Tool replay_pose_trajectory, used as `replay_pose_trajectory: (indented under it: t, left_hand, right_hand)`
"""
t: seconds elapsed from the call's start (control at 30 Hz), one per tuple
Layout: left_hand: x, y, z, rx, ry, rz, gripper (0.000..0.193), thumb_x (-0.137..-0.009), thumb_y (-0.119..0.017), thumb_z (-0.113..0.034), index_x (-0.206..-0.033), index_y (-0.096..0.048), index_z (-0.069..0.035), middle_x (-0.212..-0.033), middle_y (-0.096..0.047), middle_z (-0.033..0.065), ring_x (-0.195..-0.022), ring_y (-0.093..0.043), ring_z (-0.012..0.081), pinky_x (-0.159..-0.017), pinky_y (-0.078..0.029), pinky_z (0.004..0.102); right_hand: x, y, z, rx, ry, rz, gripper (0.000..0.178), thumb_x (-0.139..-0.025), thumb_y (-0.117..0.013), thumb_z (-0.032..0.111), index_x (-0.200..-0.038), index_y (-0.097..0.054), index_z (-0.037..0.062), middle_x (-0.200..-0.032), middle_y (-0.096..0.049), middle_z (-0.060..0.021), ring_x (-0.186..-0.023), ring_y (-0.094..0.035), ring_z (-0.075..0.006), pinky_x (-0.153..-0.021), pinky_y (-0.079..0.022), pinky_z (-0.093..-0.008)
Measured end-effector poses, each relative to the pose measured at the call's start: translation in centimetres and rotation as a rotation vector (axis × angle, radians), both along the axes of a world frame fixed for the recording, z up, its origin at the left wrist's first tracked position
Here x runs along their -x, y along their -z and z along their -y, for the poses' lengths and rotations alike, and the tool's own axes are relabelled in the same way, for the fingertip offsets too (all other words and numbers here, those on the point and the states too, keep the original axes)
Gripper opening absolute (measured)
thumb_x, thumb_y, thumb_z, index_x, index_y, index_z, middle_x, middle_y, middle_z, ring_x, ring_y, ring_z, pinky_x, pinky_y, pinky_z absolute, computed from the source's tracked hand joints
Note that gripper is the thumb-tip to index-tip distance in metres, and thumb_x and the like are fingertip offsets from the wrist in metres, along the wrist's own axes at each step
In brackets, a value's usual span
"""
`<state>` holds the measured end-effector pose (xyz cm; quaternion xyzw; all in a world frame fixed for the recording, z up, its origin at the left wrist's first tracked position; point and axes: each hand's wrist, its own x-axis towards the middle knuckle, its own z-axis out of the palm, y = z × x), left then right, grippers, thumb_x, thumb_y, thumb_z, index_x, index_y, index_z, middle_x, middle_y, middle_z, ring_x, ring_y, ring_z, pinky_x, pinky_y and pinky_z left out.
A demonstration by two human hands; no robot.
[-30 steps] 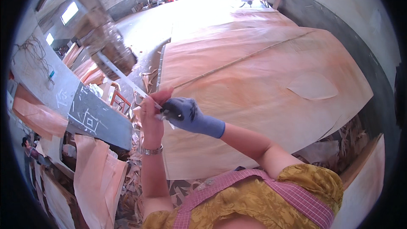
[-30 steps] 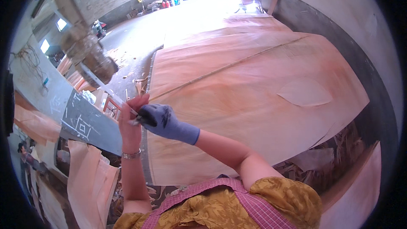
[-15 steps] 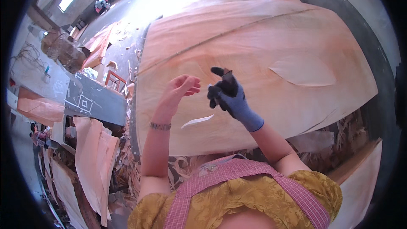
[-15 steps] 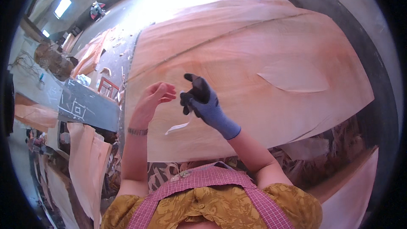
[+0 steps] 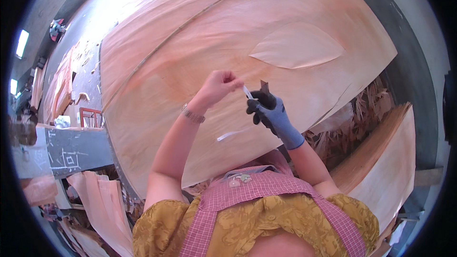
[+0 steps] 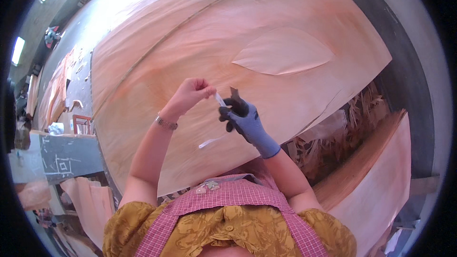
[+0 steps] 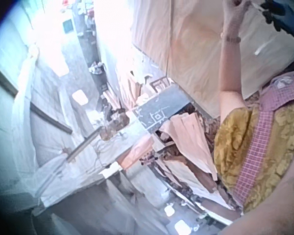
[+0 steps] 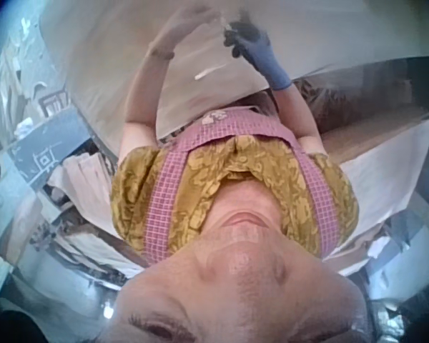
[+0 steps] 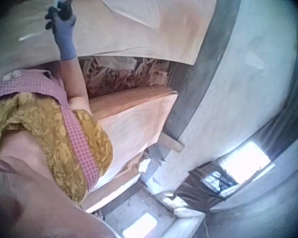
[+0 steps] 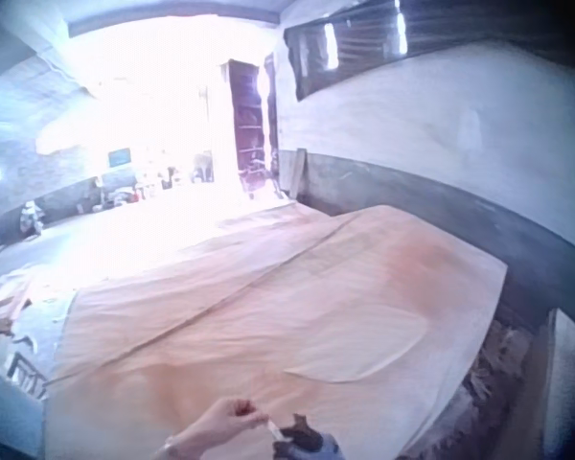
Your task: The person selects a sheet of wood veneer, identifies a hole in a base sheet, and uses a cutter to carve out a patch shape from the new sheet to fit into the hole.
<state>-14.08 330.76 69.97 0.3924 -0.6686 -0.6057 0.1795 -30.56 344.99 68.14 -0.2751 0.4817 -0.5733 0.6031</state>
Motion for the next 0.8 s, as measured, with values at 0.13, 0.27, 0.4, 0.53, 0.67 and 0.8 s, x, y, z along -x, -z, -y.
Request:
replay_pose_trajectory:
  t: [0.13,0.27,0.4,0.53,0.67,0.8]
  left_hand:
    - [6.1,7.7,6.7,0.320,-0.171,0.221,0.022,-0.089,-0.071,-0.022,-0.088,-0.070,-0.001,-0.080,-0.069,0.0055,-0.071,-0.063,0.0134,-0.065,-0.049,0.0301]
    - [11.7,12.4,11.2,0.517,-0.256,0.550,0.018,-0.086,-0.070,-0.029,-0.086,-0.071,-0.011,-0.089,-0.070,0.0072,-0.089,-0.063,0.0257,-0.089,-0.041,0.0442]
    - [15.2,16.9,13.6,0.679,-0.352,0.740,0.021,-0.084,-0.071,-0.032,-0.085,-0.070,-0.011,-0.095,-0.069,0.0044,-0.092,-0.063,0.0262,-0.089,-0.041,0.0430]
    - [15.9,19.0,14.5,0.698,-0.436,0.886,0.021,-0.084,-0.071,-0.029,-0.090,-0.069,-0.010,-0.096,-0.069,0.0042,-0.093,-0.063,0.0262,-0.088,-0.044,0.0428]
    - [15.2,20.3,12.3,0.632,-0.657,0.561,0.029,-0.084,-0.070,-0.030,-0.104,-0.068,-0.009,-0.108,-0.065,0.0067,-0.111,-0.058,0.0257,-0.097,-0.042,0.0488]
    - [14.9,20.6,7.5,1.019,-0.200,0.622,0.045,-0.084,-0.071,-0.030,-0.123,-0.063,-0.008,-0.130,-0.060,0.0092,-0.124,-0.053,0.0270,-0.101,-0.042,0.0454]
  right_hand:
    - [7.0,3.9,0.0,-0.197,-0.019,-0.136,0.028,-0.094,-0.066,0.018,-0.114,-0.063,-0.0008,-0.078,-0.066,-0.0080,-0.056,-0.059,-0.0112,-0.048,-0.047,-0.0240]
    - [12.8,9.8,2.5,-0.282,-0.048,-0.161,0.027,-0.095,-0.065,0.021,-0.111,-0.065,-0.0007,-0.078,-0.066,-0.0071,-0.061,-0.061,-0.0113,-0.049,-0.049,-0.0249]
    - [16.7,14.2,6.5,-0.300,-0.096,-0.031,0.022,-0.094,-0.066,0.020,-0.106,-0.065,0.0006,-0.080,-0.065,-0.0052,-0.066,-0.063,-0.0117,-0.048,-0.049,-0.0252]
    - [18.4,16.7,9.9,-0.321,-0.188,0.004,0.016,-0.094,-0.065,0.016,-0.100,-0.064,0.0015,-0.082,-0.063,-0.0044,-0.071,-0.064,-0.0121,-0.048,-0.049,-0.0253]
    - [19.8,17.3,10.6,-0.389,-0.288,0.041,0.016,-0.094,-0.064,0.017,-0.102,-0.064,0.0021,-0.083,-0.064,-0.0041,-0.073,-0.064,-0.0122,-0.049,-0.050,-0.0258]
    - [19.8,16.3,10.6,-0.389,-0.248,0.051,0.017,-0.093,-0.064,0.017,-0.098,-0.064,0.0016,-0.080,-0.065,-0.0043,-0.068,-0.064,-0.0120,-0.049,-0.049,-0.0261]
